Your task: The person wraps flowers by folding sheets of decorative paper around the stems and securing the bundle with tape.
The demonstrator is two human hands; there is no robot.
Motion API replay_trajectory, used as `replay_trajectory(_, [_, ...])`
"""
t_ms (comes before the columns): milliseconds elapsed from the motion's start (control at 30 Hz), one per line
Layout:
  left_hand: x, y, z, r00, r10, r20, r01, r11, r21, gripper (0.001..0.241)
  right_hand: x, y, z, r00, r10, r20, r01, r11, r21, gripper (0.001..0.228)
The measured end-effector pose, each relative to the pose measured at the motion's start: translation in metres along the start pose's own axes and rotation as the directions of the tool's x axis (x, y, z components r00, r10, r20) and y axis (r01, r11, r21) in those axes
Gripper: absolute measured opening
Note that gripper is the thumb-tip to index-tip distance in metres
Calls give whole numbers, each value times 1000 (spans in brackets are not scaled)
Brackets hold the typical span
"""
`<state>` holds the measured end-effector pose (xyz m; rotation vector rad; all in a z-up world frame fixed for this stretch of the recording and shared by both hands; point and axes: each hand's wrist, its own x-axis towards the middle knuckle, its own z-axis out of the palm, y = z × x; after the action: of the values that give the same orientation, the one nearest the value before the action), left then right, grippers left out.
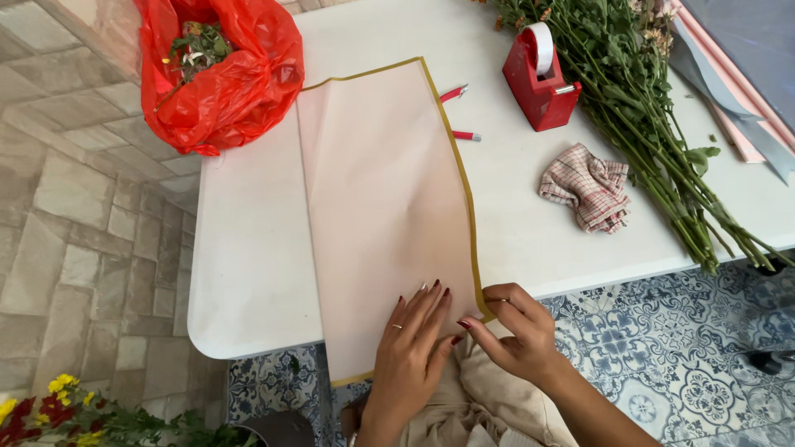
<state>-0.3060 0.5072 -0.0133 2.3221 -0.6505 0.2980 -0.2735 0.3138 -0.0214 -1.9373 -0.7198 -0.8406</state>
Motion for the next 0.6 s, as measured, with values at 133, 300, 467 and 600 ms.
replay_trajectory(133, [-4,-2,5,999,44,-4,-44,999,7,46,-5,1,-2,996,82,43,-86,993,81,24])
replay_trajectory(300, [-10,-9,14,991,0,-130,3,1000,17,35,-8,-3,-4,931,296,215,-346,903,255,25])
replay_trajectory(467, [-21,-22,4,962,-30,-273,34,999,11,32,27,49,-12,924,300,237,-339,930,143,24])
replay_trajectory(600, [-41,-34,-6,908,-252,-336,193,961,-198,34,97,167,10,930,222,292,-142,952,-272,32])
